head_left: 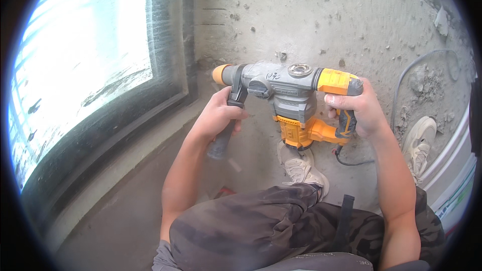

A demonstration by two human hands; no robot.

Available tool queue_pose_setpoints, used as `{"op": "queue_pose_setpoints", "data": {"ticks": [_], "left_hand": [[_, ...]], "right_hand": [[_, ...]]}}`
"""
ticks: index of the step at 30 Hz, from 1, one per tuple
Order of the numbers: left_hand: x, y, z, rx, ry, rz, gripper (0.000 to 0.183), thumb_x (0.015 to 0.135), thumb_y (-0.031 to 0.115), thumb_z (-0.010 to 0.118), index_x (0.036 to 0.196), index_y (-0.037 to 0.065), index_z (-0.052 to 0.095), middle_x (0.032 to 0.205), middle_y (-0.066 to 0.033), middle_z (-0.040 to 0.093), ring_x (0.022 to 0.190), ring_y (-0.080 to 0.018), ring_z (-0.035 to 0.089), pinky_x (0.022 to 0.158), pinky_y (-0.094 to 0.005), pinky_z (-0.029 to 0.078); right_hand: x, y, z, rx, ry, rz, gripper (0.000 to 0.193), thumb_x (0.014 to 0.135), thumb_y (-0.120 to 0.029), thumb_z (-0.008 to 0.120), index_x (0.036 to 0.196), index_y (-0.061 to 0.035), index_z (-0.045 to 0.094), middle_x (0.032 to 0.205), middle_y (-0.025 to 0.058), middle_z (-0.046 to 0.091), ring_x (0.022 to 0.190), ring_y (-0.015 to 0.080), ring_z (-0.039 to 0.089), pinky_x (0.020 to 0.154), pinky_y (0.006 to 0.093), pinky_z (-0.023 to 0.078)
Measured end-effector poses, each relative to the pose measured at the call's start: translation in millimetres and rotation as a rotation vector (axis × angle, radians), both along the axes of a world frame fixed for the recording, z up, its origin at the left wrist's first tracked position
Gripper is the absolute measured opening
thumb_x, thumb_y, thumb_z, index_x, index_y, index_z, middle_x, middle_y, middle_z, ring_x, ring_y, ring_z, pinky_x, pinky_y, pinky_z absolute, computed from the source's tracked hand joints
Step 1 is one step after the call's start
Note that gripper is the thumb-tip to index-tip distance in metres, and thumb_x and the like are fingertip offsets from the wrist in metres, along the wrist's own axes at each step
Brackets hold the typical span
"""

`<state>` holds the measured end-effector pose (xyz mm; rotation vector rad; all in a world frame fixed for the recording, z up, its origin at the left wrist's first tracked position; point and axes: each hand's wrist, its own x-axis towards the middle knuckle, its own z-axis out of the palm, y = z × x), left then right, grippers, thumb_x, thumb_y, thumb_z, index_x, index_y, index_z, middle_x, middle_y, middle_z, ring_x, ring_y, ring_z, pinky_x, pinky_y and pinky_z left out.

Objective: The person uses a yellow and gray rotary hammer drill to chase a groove into a concrete wall. The person holds the tool with both hands and moves it along the wall surface, creating a channel for pipes.

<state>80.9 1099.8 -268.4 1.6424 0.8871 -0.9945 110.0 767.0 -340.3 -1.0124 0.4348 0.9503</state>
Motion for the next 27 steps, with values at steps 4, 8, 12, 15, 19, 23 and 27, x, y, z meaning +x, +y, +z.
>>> {"op": "queue_pose_setpoints", "data": {"ticks": [4, 8, 12, 15, 19, 23, 27], "left_hand": [[-3, 3, -3, 0.036, 0.016, -0.011, 0.035, 0.078, 0.004, 0.071, 0.109, 0.000, 0.056, 0.079, -0.0056, 0.062, 0.053, -0.0136, 0.061, 0.048, -0.0301, 0.050], [5, 14, -8, 0.062, 0.027, -0.034, 0.033, 0.078, 0.006, 0.072, 0.107, 0.000, 0.057, 0.078, -0.0056, 0.062, 0.054, -0.0139, 0.060, 0.049, -0.0312, 0.051], [14, 24, -9, 0.093, 0.067, -0.063, 0.033, 0.078, 0.007, 0.072, 0.106, 0.000, 0.057, 0.075, -0.0050, 0.061, 0.055, -0.0141, 0.061, 0.050, -0.0313, 0.051], [18, 27, -10, 0.087, 0.100, -0.045, 0.033, 0.078, 0.007, 0.072, 0.106, 0.000, 0.056, 0.076, -0.0050, 0.060, 0.056, -0.0147, 0.061, 0.051, -0.0316, 0.050], [18, 34, -17, 0.087, 0.108, -0.054, 0.033, 0.079, 0.007, 0.071, 0.107, 0.001, 0.057, 0.078, -0.0049, 0.060, 0.057, -0.0152, 0.062, 0.051, -0.0327, 0.050], [21, 42, -19, 0.099, 0.139, -0.086, 0.036, 0.077, 0.004, 0.071, 0.111, -0.001, 0.058, 0.081, -0.0057, 0.061, 0.057, -0.0153, 0.063, 0.050, -0.0328, 0.049], [34, 33, -13, 0.180, 0.149, -0.234, 0.041, 0.079, 0.004, 0.070, 0.117, -0.003, 0.059, 0.082, -0.0062, 0.060, 0.057, -0.0164, 0.063, 0.051, -0.0338, 0.050]], "right_hand": [[-10, 8, -12, 0.032, 0.024, -0.015, 0.021, 0.087, -0.006, 0.081, 0.105, 0.0008, 0.074, 0.083, 0.0035, 0.070, 0.065, 0.0115, 0.064, 0.061, 0.0299, 0.053], [-2, 20, -21, 0.044, 0.030, -0.003, 0.020, 0.088, -0.008, 0.081, 0.104, 0.0003, 0.073, 0.078, 0.0023, 0.067, 0.062, 0.0114, 0.062, 0.058, 0.0302, 0.052], [-3, 29, -29, 0.080, 0.084, 0.015, 0.020, 0.088, -0.008, 0.081, 0.105, 0.0002, 0.073, 0.076, 0.0017, 0.066, 0.061, 0.0110, 0.061, 0.056, 0.0299, 0.050], [0, 32, -34, 0.108, 0.112, 0.013, 0.020, 0.089, -0.008, 0.081, 0.105, 0.0001, 0.073, 0.075, 0.0016, 0.066, 0.060, 0.0107, 0.060, 0.056, 0.0297, 0.048], [-2, 37, -31, 0.108, 0.108, 0.023, 0.021, 0.090, -0.006, 0.081, 0.109, 0.0020, 0.075, 0.083, 0.0042, 0.072, 0.063, 0.0105, 0.063, 0.061, 0.0285, 0.052], [-13, 49, -7, 0.057, 0.055, -0.057, 0.030, 0.091, -0.006, 0.082, 0.118, 0.0054, 0.074, 0.101, 0.0081, 0.078, 0.083, 0.0102, 0.072, 0.072, 0.0288, 0.060], [-20, 40, -13, 0.028, 0.118, -0.054, 0.030, 0.090, -0.008, 0.083, 0.116, 0.0031, 0.073, 0.099, 0.0064, 0.077, 0.082, 0.0115, 0.070, 0.071, 0.0289, 0.058]]}}
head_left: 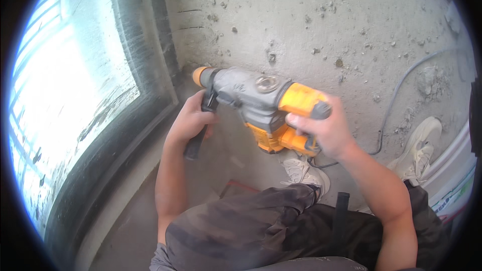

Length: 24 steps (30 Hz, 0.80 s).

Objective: The person uses a yellow and gray rotary hammer drill to chase a groove into a concrete wall. The person holds the tool with both hands and moves it along the wall surface, creating a channel for pipes.

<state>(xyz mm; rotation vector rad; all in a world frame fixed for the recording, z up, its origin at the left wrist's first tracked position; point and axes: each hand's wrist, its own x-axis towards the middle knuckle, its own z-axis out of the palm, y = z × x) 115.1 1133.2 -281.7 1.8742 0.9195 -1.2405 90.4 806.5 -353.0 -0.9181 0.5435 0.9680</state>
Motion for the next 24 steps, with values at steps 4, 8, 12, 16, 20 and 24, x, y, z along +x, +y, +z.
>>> {"op": "queue_pose_setpoints", "data": {"ticks": [4, 8, 12, 16, 20, 24], "left_hand": [[13, -42, 11, 0.071, 0.009, -0.079, 0.043, 0.081, 0.006, 0.072, 0.120, -0.002, 0.057, 0.082, -0.0058, 0.059, 0.056, -0.0167, 0.063, 0.052, -0.0340, 0.052], [21, -65, 15, 0.096, 0.049, -0.089, 0.044, 0.082, 0.004, 0.072, 0.123, -0.003, 0.057, 0.081, -0.0054, 0.058, 0.057, -0.0166, 0.063, 0.054, -0.0341, 0.053], [26, -68, 16, 0.131, 0.119, -0.104, 0.046, 0.082, 0.003, 0.071, 0.125, -0.004, 0.057, 0.079, -0.0051, 0.058, 0.057, -0.0167, 0.064, 0.053, -0.0338, 0.053], [26, -65, 15, 0.117, 0.100, -0.076, 0.046, 0.082, 0.003, 0.070, 0.125, -0.004, 0.057, 0.079, -0.0051, 0.058, 0.057, -0.0166, 0.064, 0.053, -0.0329, 0.053], [30, -61, 15, 0.080, 0.092, -0.121, 0.048, 0.082, 0.002, 0.070, 0.128, -0.005, 0.057, 0.079, -0.0051, 0.058, 0.057, -0.0163, 0.064, 0.053, -0.0328, 0.053], [28, -63, 14, 0.058, 0.090, -0.076, 0.050, 0.082, 0.002, 0.070, 0.130, -0.005, 0.056, 0.079, -0.0058, 0.059, 0.056, -0.0162, 0.063, 0.053, -0.0328, 0.053]], "right_hand": [[-7, -32, -13, 0.034, 0.092, -0.077, 0.030, 0.088, -0.009, 0.084, 0.114, 0.0012, 0.074, 0.094, 0.0057, 0.075, 0.075, 0.0127, 0.069, 0.071, 0.0289, 0.056], [-1, -52, -21, 0.068, 0.107, -0.080, 0.029, 0.087, -0.007, 0.083, 0.113, 0.0015, 0.074, 0.091, 0.0054, 0.073, 0.074, 0.0128, 0.067, 0.071, 0.0303, 0.055], [-3, -52, -27, 0.120, 0.164, -0.112, 0.028, 0.087, -0.007, 0.083, 0.113, 0.0014, 0.074, 0.091, 0.0054, 0.073, 0.073, 0.0125, 0.067, 0.070, 0.0298, 0.054], [-4, -47, -31, 0.118, 0.178, -0.106, 0.028, 0.086, -0.007, 0.083, 0.111, 0.0011, 0.074, 0.090, 0.0050, 0.072, 0.073, 0.0126, 0.067, 0.070, 0.0298, 0.054], [-8, -47, -20, 0.055, 0.178, -0.109, 0.028, 0.085, -0.007, 0.083, 0.110, 0.0008, 0.073, 0.089, 0.0052, 0.072, 0.073, 0.0132, 0.067, 0.070, 0.0297, 0.055], [0, -53, -20, 0.041, 0.204, -0.115, 0.028, 0.084, -0.006, 0.083, 0.109, 0.0009, 0.073, 0.088, 0.0060, 0.073, 0.072, 0.0142, 0.068, 0.069, 0.0301, 0.055]]}}
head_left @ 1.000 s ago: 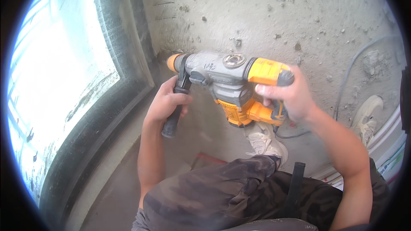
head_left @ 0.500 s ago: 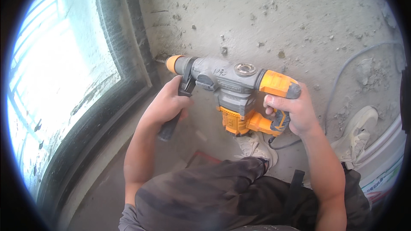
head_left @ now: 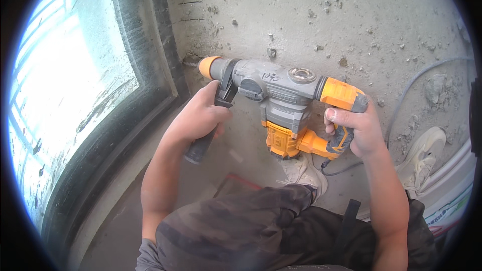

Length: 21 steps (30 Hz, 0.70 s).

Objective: The person uses a yellow and gray rotary hammer drill to chase a groove into a concrete wall. The person holds the tool with both hands and moves it along the wall surface, creating a channel for pipes.

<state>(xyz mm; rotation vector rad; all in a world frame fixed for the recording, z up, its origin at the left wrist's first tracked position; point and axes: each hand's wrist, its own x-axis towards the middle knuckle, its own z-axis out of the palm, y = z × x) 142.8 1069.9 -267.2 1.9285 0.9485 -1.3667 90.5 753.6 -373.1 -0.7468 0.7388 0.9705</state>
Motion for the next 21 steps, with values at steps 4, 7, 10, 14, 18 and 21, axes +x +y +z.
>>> {"op": "queue_pose_setpoints", "data": {"ticks": [4, 7, 10, 14, 18, 21], "left_hand": [[0, 4, -6, 0.015, 0.027, -0.018, 0.052, 0.082, 0.003, 0.070, 0.131, -0.006, 0.055, 0.079, -0.0058, 0.059, 0.057, -0.0159, 0.063, 0.053, -0.0327, 0.052], [2, 5, -6, 0.033, 0.040, -0.022, 0.052, 0.082, 0.003, 0.070, 0.131, -0.006, 0.056, 0.080, -0.0056, 0.060, 0.058, -0.0156, 0.064, 0.053, -0.0327, 0.052], [4, 6, -5, 0.045, 0.043, -0.030, 0.051, 0.082, 0.003, 0.071, 0.131, -0.005, 0.057, 0.081, -0.0059, 0.060, 0.058, -0.0155, 0.063, 0.053, -0.0329, 0.052], [9, 6, -3, 0.053, 0.056, 0.003, 0.051, 0.082, 0.004, 0.071, 0.131, -0.006, 0.058, 0.082, -0.0060, 0.061, 0.058, -0.0157, 0.063, 0.054, -0.0329, 0.051], [10, 17, -4, 0.029, 0.040, -0.006, 0.053, 0.083, 0.005, 0.071, 0.133, -0.006, 0.058, 0.082, -0.0059, 0.061, 0.061, -0.0156, 0.064, 0.055, -0.0324, 0.051], [10, 32, -6, 0.003, 0.036, -0.056, 0.045, 0.084, 0.006, 0.072, 0.125, -0.005, 0.057, 0.082, -0.0063, 0.061, 0.062, -0.0156, 0.065, 0.055, -0.0332, 0.052]], "right_hand": [[-1, 5, -7, 0.010, -0.021, -0.012, 0.028, 0.084, -0.007, 0.084, 0.108, 0.0012, 0.073, 0.089, 0.0067, 0.073, 0.072, 0.0148, 0.068, 0.068, 0.0307, 0.055], [-2, 9, -9, 0.026, -0.003, -0.004, 0.028, 0.084, -0.007, 0.084, 0.108, 0.0012, 0.073, 0.088, 0.0069, 0.072, 0.071, 0.0149, 0.067, 0.068, 0.0311, 0.055], [-1, 12, -9, 0.033, 0.004, -0.004, 0.027, 0.084, -0.008, 0.084, 0.107, 0.0010, 0.073, 0.087, 0.0066, 0.072, 0.070, 0.0150, 0.066, 0.067, 0.0315, 0.055], [3, 13, -20, 0.080, 0.009, 0.008, 0.024, 0.084, -0.008, 0.084, 0.105, 0.0003, 0.073, 0.085, 0.0060, 0.070, 0.069, 0.0154, 0.065, 0.065, 0.0323, 0.054], [2, 24, -29, 0.102, 0.020, -0.015, 0.024, 0.085, -0.007, 0.083, 0.105, 0.0000, 0.072, 0.083, 0.0058, 0.069, 0.068, 0.0157, 0.065, 0.064, 0.0325, 0.054], [-13, 39, -21, 0.114, 0.054, -0.062, 0.025, 0.086, -0.005, 0.082, 0.108, 0.0005, 0.072, 0.085, 0.0056, 0.069, 0.068, 0.0155, 0.066, 0.064, 0.0326, 0.054]]}}
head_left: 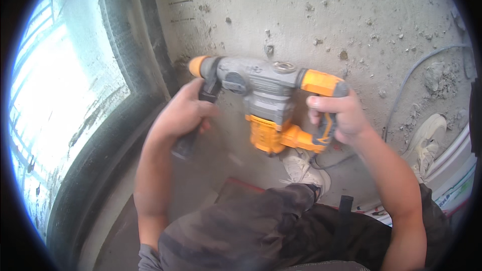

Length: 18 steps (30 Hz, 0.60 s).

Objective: The person uses a yellow and gray rotary hammer drill to chase a groove into a concrete wall. The person holds the tool with both hands and moves it along the wall surface, creating a channel for pipes.

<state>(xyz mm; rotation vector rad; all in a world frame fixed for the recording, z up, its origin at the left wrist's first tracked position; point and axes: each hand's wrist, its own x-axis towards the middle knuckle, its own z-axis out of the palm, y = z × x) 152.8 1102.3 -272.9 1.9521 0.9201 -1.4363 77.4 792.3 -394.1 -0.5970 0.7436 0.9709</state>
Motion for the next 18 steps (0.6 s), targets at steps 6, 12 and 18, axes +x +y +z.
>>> {"op": "queue_pose_setpoints", "data": {"ticks": [6, 12, 18], "left_hand": [[-11, 16, 1, -0.023, 0.046, -0.038, 0.042, 0.085, 0.005, 0.070, 0.124, -0.002, 0.056, 0.082, -0.0074, 0.059, 0.063, -0.0176, 0.065, 0.057, -0.0346, 0.053], [-24, 6, 1, 0.058, 0.021, -0.198, 0.055, 0.085, 0.005, 0.068, 0.137, -0.002, 0.052, 0.082, -0.0084, 0.060, 0.064, -0.0184, 0.067, 0.059, -0.0367, 0.055], [-25, -23, 24, 0.146, 0.074, -0.487, 0.042, 0.089, 0.008, 0.059, 0.129, -0.003, 0.051, 0.089, -0.0268, 0.069, 0.069, -0.0361, 0.073, 0.067, -0.0473, 0.056]], "right_hand": [[-35, 20, 8, -0.046, 0.021, -0.006, 0.025, 0.086, -0.004, 0.082, 0.109, -0.0001, 0.072, 0.091, 0.0064, 0.072, 0.071, 0.0159, 0.067, 0.067, 0.0335, 0.056], [-42, 8, 13, -0.064, -0.006, -0.004, 0.021, 0.087, -0.006, 0.079, 0.106, -0.0007, 0.072, 0.088, 0.0077, 0.071, 0.074, 0.0189, 0.068, 0.070, 0.0346, 0.055], [-71, -4, 20, -0.062, 0.047, -0.020, 0.016, 0.091, -0.010, 0.076, 0.104, -0.0019, 0.071, 0.084, 0.0095, 0.069, 0.073, 0.0219, 0.067, 0.070, 0.0369, 0.053]]}}
